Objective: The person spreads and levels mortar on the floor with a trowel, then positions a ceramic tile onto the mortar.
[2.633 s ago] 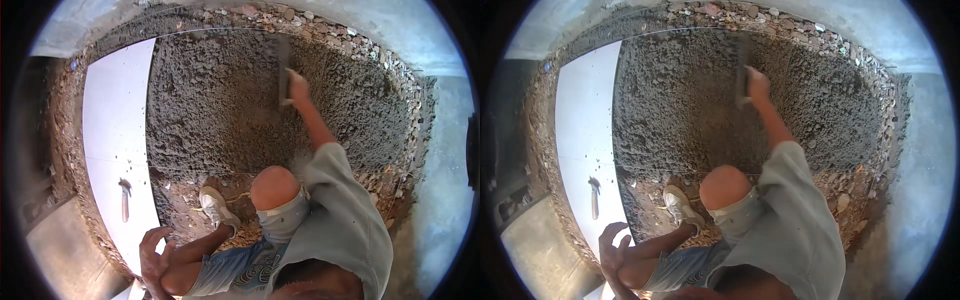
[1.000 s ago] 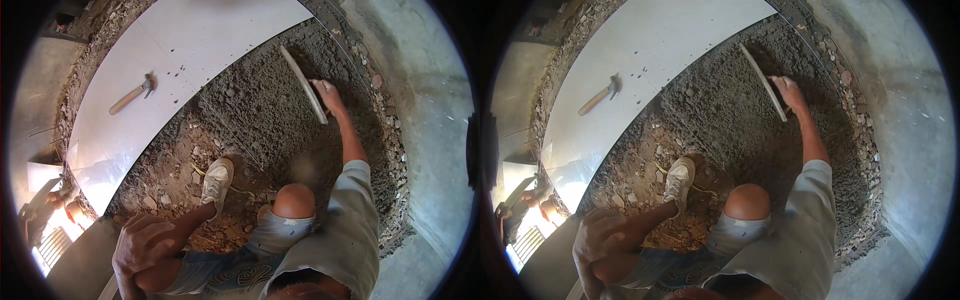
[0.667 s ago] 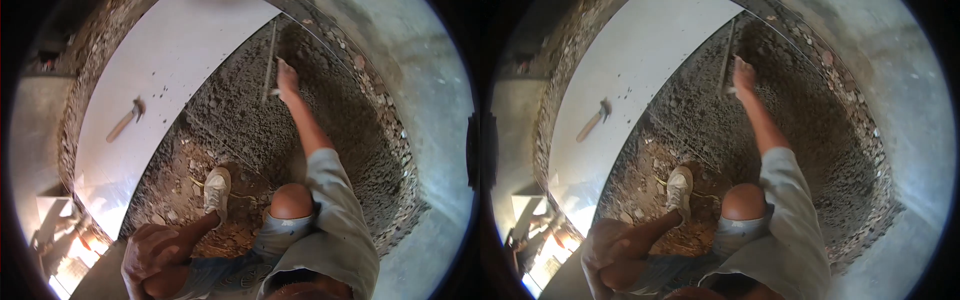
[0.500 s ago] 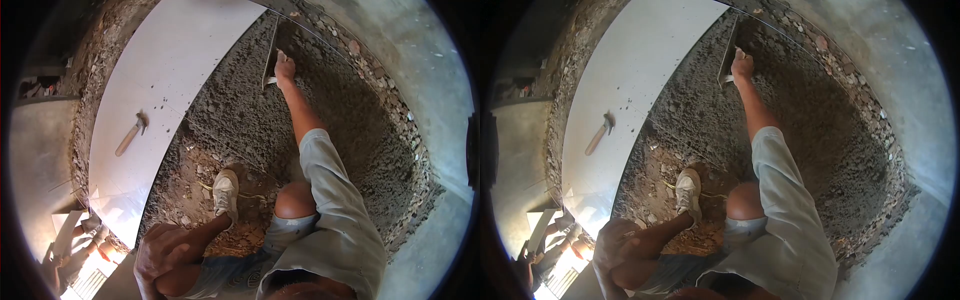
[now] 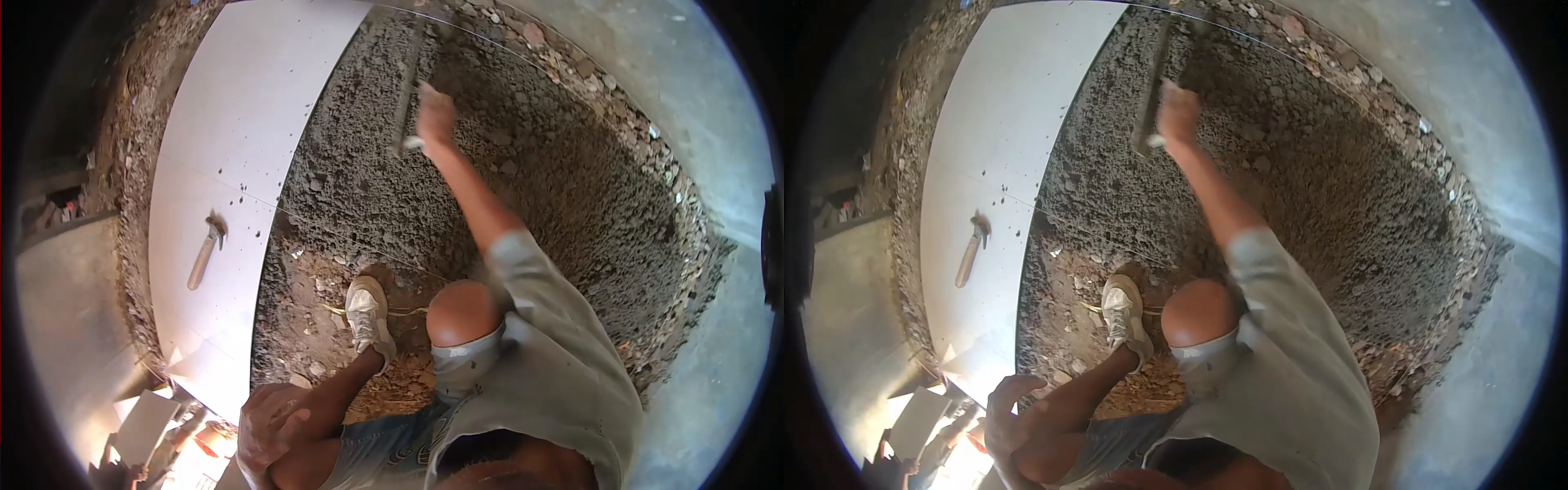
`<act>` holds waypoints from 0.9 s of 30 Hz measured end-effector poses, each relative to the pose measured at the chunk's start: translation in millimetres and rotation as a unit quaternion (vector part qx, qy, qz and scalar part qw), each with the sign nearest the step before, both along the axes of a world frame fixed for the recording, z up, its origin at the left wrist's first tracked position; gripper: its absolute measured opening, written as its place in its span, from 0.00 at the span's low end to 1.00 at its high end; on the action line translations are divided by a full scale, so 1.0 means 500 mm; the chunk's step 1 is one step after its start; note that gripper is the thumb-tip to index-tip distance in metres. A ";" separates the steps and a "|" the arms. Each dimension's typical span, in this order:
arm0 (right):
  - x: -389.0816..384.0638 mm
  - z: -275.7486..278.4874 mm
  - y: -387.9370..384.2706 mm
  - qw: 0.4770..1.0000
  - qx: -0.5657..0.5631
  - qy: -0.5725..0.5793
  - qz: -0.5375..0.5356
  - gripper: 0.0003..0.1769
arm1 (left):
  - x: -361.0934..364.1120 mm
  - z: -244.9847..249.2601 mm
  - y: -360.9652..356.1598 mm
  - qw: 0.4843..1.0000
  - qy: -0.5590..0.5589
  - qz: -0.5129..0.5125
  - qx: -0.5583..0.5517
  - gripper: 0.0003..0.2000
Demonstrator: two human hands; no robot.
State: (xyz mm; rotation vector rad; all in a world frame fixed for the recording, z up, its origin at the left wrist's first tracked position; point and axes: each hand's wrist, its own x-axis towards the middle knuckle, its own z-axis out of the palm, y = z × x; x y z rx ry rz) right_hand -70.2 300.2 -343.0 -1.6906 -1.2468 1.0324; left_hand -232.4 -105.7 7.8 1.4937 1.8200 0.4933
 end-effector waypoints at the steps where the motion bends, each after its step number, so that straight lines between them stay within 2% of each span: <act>1: -0.047 0.002 0.040 0.997 -0.058 0.042 0.005 0.26 | 0.008 0.004 0.005 1.000 0.008 0.003 -0.005 0.15; 2: -0.068 0.011 0.063 0.990 -0.115 0.086 0.011 0.27 | 0.015 0.009 0.010 1.000 0.017 0.005 -0.010 0.14; 4: -0.033 -0.018 0.081 0.996 -0.091 0.013 -0.008 0.26 | 0.012 0.020 0.033 0.996 0.042 -0.011 -0.080 0.12; 5: 0.002 -0.030 0.084 0.996 -0.082 -0.031 -0.014 0.26 | 0.017 0.022 0.034 0.996 0.048 -0.009 -0.068 0.15; 7: 0.125 -0.012 0.047 0.987 -0.130 0.066 -0.061 0.25 | 0.030 0.021 0.027 0.997 0.061 0.014 -0.045 0.15; 9: 0.233 -0.022 0.001 0.992 -0.102 0.032 -0.066 0.26 | 0.032 0.009 0.032 0.998 0.060 0.019 -0.022 0.15; 11: 0.345 -0.060 -0.035 0.983 -0.065 0.101 -0.141 0.27 | 0.021 0.011 0.033 0.999 0.047 -0.002 -0.023 0.14; 13: 0.474 -0.077 -0.083 0.989 -0.074 0.022 -0.122 0.26 | 0.013 0.007 0.036 0.999 0.032 -0.011 -0.015 0.14; 17: 0.588 0.022 -0.172 0.955 -0.084 0.131 -0.251 0.22 | -0.011 -0.016 0.026 0.994 -0.011 -0.075 0.073 0.13; 18: 0.602 0.030 -0.186 0.939 -0.082 0.158 -0.293 0.22 | -0.009 -0.012 0.041 0.997 0.000 -0.073 0.023 0.13; 19: 0.568 0.054 -0.189 0.982 -0.029 0.064 -0.177 0.18 | -0.004 0.001 0.062 0.997 0.011 -0.073 -0.032 0.13; 20: 0.516 0.043 -0.188 0.990 -0.047 -0.010 -0.133 0.18 | 0.002 0.012 0.074 0.993 0.023 -0.078 -0.091 0.13; 21: 0.451 0.028 -0.163 0.991 -0.059 -0.080 -0.087 0.17 | 0.007 0.008 0.078 0.994 0.015 -0.084 -0.061 0.13; 23: 0.300 -0.022 -0.096 0.979 0.127 -0.156 0.036 0.21 | 0.018 -0.012 0.086 0.996 0.003 -0.092 0.011 0.14; 24: 0.217 -0.022 -0.054 0.991 0.075 -0.108 0.012 0.21 | 0.026 -0.012 0.100 0.994 0.017 -0.099 -0.033 0.14; 26: 0.173 0.023 -0.003 0.994 -0.106 0.014 -0.031 0.20 | 0.032 -0.004 0.133 0.985 0.050 -0.110 -0.123 0.14; 27: 0.195 0.010 0.006 0.995 -0.083 0.001 -0.053 0.20 | 0.027 0.004 0.138 0.984 0.057 -0.112 -0.124 0.14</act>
